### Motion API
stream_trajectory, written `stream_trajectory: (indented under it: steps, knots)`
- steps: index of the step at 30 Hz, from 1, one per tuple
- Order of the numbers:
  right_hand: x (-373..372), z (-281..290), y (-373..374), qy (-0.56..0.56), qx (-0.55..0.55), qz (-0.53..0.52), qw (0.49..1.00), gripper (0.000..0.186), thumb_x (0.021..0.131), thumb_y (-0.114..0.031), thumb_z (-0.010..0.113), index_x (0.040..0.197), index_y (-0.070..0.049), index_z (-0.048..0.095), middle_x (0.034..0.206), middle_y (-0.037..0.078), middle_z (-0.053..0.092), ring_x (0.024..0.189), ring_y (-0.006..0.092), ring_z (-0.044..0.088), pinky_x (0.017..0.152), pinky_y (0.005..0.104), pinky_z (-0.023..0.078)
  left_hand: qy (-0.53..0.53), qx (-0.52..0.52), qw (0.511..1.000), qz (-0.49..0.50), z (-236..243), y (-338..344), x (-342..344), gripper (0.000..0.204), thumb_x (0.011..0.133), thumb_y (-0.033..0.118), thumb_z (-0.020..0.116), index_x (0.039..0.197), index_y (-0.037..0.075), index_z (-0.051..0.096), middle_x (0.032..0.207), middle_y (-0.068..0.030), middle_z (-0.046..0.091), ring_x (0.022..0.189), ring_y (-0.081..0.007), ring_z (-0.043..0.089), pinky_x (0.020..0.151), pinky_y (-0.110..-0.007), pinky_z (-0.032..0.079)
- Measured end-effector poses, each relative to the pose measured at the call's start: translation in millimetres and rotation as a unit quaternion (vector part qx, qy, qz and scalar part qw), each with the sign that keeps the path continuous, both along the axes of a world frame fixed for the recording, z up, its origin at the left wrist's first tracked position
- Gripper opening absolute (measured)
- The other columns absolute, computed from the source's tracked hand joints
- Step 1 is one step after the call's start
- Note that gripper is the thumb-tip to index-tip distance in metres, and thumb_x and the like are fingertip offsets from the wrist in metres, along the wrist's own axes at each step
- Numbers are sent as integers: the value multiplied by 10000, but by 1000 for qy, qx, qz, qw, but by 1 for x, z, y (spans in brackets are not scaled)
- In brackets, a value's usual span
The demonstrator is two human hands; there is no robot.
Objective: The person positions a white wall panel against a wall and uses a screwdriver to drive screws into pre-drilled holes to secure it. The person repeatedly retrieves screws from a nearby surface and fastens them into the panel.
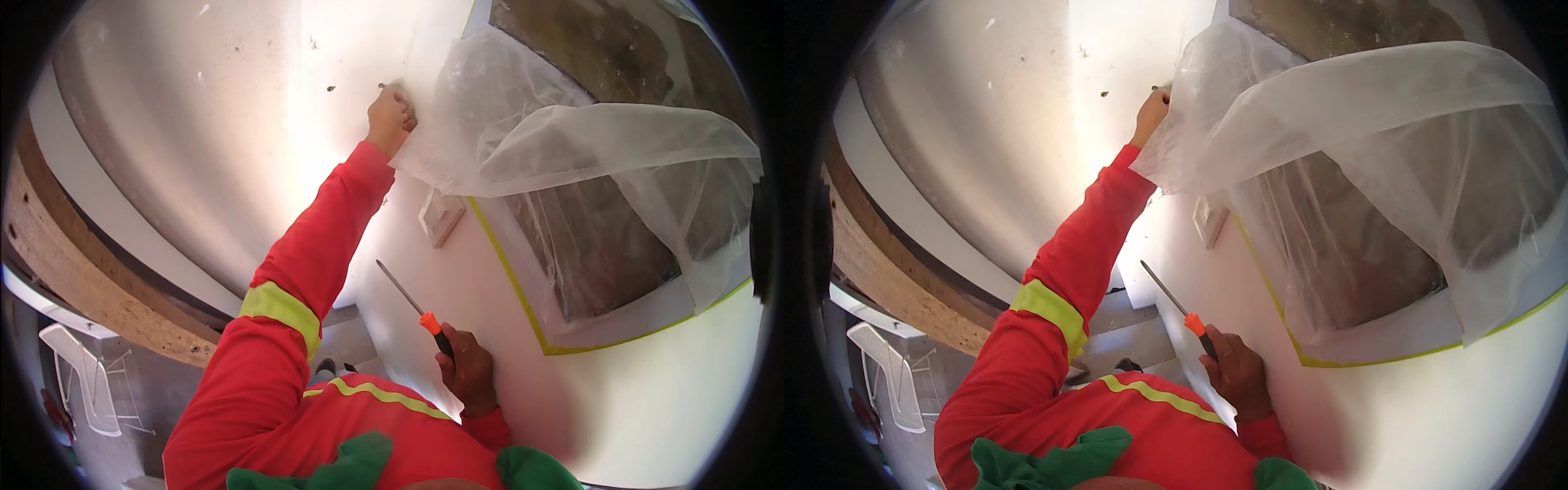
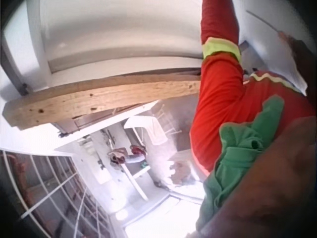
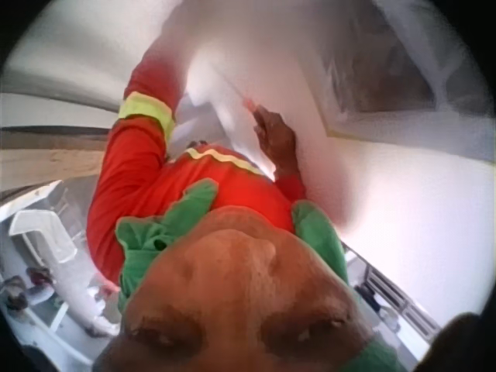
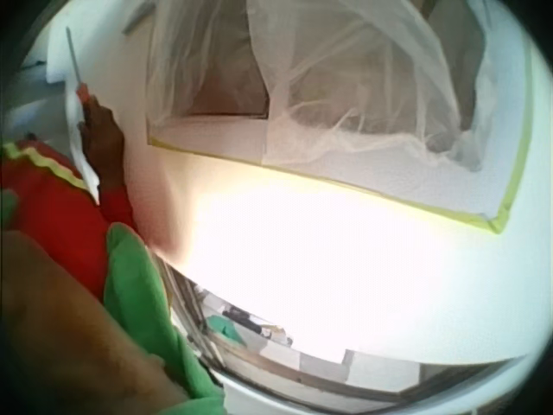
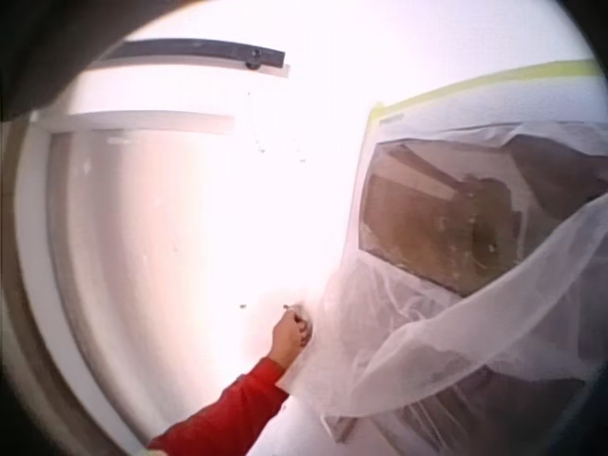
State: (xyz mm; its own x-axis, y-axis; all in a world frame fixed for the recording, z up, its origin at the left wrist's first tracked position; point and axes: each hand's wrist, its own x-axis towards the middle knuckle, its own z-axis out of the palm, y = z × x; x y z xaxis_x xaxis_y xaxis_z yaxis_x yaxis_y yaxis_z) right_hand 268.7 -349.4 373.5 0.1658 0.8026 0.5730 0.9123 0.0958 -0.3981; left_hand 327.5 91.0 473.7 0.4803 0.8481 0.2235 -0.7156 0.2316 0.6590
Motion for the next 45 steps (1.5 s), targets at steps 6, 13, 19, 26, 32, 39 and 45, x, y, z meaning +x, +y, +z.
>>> stream_trajectory:
  steps: [6, 13, 19, 26, 32, 39, 45]
  knots:
    - [-1, -1, -4, 26, -10, -7, 1000, 432, 1046, -251, 628, 1407, -22, 563, 1020, 166, 680, 841, 336, 692, 659, 407, 570, 24, 8, 1000, -9, -6, 1, -9, 195, 998, 214, 514, 829, 123, 480, 654, 15, 404, 506, -112, 322, 461, -274, 252]
    - [4, -2, 1, 38, 7, 20, 999, 447, 1027, -229, 653, 1410, -17, 559, 1025, 160, 679, 847, 335, 687, 663, 408, 566, 178, 22, 982, 58, 16, -4, -40, 247, 1008, 266, 591, 836, 90, 573, 672, 14, 484, 524, -95, 391, 462, -254, 307]
    - [4, 1, 2, 44, -1, 17, 999, 448, 1017, -211, 657, 1410, -19, 561, 1023, 160, 678, 842, 337, 684, 666, 412, 564, 211, -4, 977, -16, 24, 5, -39, 250, 1016, 240, 601, 817, 98, 550, 667, 19, 476, 531, -90, 384, 467, -247, 312]
    - [2, 0, 0, 28, -7, 7, 1000, 439, 1037, -245, 636, 1406, -19, 564, 1026, 160, 681, 850, 336, 686, 670, 414, 567, -197, -92, 960, -178, -20, 7, -16, 307, 1109, 301, 523, 873, 106, 493, 740, -5, 471, 632, -118, 410, 504, -254, 342]
    - [0, 0, -2, 33, -6, -2, 999, 437, 1042, -248, 631, 1405, -14, 562, 1023, 156, 676, 837, 331, 679, 661, 414, 558, 7, -63, 993, -95, 3, -3, -34, 301, 1094, 341, 564, 917, 98, 551, 764, -5, 489, 637, -112, 421, 518, -247, 354]
    - [2, 3, 3, 41, 9, 14, 999, 436, 1040, -239, 631, 1407, -15, 561, 1021, 155, 673, 816, 325, 677, 655, 412, 558, 78, -58, 995, -35, 11, 3, -35, 254, 1043, 244, 574, 834, 111, 521, 704, 12, 461, 565, -95, 374, 478, -260, 309]
    - [2, -10, 5, 24, 27, -2, 999, 435, 1031, -275, 634, 1381, -22, 582, 1035, 164, 681, 822, 343, 692, 680, 413, 573, 104, -30, 994, -15, 12, 1, -24, 277, 1024, 244, 563, 786, 127, 486, 653, 30, 412, 521, -91, 320, 471, -265, 261]
